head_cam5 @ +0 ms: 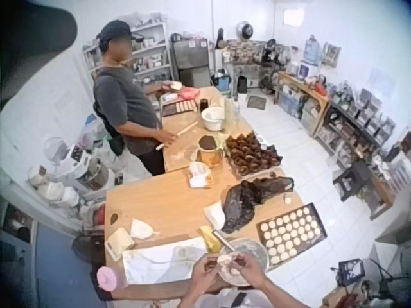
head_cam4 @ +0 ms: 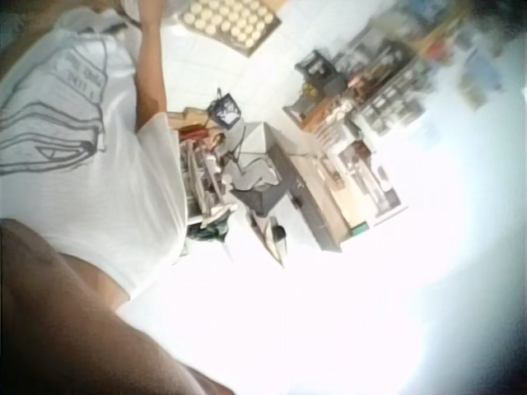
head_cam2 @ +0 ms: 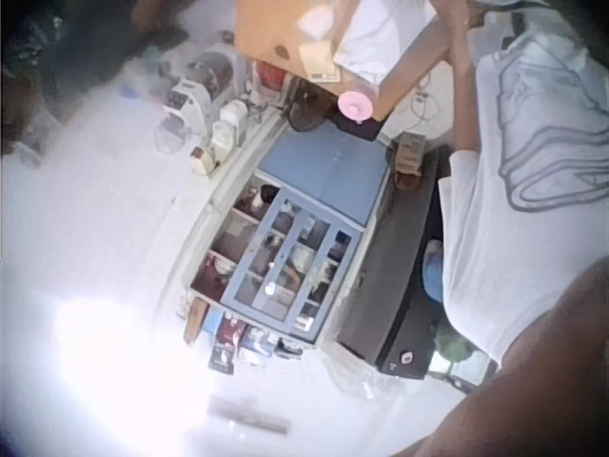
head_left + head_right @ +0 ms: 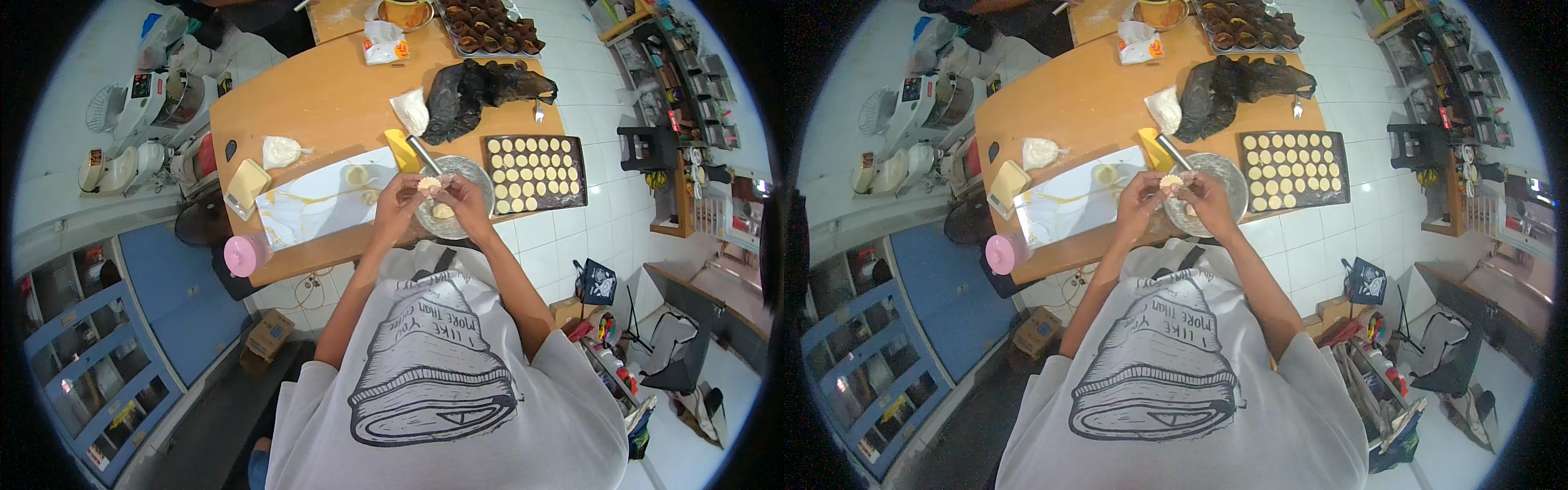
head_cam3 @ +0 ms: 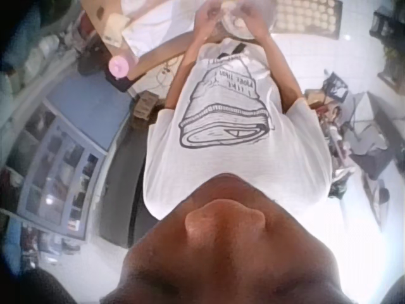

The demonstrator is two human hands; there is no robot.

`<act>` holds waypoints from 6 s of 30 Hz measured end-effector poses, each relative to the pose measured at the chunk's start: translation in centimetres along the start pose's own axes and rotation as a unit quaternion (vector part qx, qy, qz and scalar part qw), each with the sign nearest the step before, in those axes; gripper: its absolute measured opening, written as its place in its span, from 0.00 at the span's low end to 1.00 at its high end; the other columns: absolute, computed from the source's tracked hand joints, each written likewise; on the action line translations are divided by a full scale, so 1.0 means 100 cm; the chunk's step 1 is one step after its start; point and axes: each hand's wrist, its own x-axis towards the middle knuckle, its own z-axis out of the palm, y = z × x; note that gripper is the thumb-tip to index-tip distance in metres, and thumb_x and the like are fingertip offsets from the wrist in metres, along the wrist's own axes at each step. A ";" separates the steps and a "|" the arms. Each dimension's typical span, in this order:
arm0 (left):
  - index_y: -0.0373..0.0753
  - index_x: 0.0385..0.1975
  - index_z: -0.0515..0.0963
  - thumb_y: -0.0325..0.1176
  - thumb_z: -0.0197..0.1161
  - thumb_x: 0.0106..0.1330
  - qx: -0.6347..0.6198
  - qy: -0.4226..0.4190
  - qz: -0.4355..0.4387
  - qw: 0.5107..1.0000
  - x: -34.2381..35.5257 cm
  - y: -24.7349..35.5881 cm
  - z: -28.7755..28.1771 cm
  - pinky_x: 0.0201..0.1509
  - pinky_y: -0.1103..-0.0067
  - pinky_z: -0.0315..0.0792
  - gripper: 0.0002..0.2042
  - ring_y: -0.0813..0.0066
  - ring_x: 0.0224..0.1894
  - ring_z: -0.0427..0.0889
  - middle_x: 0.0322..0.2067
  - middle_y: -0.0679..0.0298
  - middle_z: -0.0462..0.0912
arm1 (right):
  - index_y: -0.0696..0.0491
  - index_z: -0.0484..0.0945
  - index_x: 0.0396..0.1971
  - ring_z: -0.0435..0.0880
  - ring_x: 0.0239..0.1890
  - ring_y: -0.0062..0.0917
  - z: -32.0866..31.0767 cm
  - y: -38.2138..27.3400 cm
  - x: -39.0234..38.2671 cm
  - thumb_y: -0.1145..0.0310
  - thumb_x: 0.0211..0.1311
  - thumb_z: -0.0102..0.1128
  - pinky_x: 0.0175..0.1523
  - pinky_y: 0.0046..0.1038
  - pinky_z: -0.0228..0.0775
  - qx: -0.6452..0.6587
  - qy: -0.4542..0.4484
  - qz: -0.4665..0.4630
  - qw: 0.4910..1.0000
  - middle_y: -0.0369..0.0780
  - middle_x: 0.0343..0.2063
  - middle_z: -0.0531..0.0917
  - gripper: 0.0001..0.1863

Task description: The person flattens dough rounds, adds a portion of filling by hand, shapes them into balls, and places them onto a baking tray, occasionally using a metal scraper to assist with the dough.

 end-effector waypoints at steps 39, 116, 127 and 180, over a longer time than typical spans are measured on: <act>0.37 0.59 0.73 0.42 0.57 0.77 0.003 0.073 -0.135 0.988 0.024 -0.118 0.294 0.51 0.76 0.77 0.18 0.71 0.47 0.85 0.48 0.58 0.85 | 0.61 0.80 0.48 0.87 0.39 0.26 -0.414 0.027 0.009 0.64 0.65 0.65 0.45 0.29 0.78 -0.275 -0.073 0.054 0.957 0.44 0.39 0.87 0.17; 0.36 0.54 0.78 0.36 0.55 0.78 0.010 0.105 -0.024 0.994 -0.031 -0.057 -0.013 0.47 0.80 0.76 0.13 0.78 0.40 0.81 0.43 0.61 0.85 | 0.60 0.81 0.41 0.86 0.38 0.44 -0.032 0.045 0.003 0.74 0.61 0.62 0.46 0.39 0.78 -0.319 -0.119 -0.099 0.935 0.51 0.34 0.86 0.10; 0.36 0.52 0.78 0.34 0.59 0.74 0.074 -0.094 -0.013 0.993 -0.018 -0.060 -0.080 0.46 0.77 0.78 0.12 0.76 0.37 0.84 0.40 0.62 0.86 | 0.59 0.79 0.49 0.82 0.49 0.51 -0.040 0.105 -0.007 0.81 0.47 0.59 0.54 0.46 0.76 -0.532 0.040 -0.027 0.845 0.54 0.46 0.82 0.23; 0.37 0.42 0.84 0.27 0.58 0.64 0.518 -0.141 -0.045 0.843 0.048 -0.180 0.066 0.60 0.58 0.75 0.11 0.45 0.59 0.78 0.56 0.48 0.77 | 0.60 0.82 0.35 0.85 0.40 0.52 -0.067 0.127 -0.003 0.78 0.53 0.58 0.48 0.47 0.77 -0.468 0.051 -0.041 0.881 0.55 0.35 0.84 0.09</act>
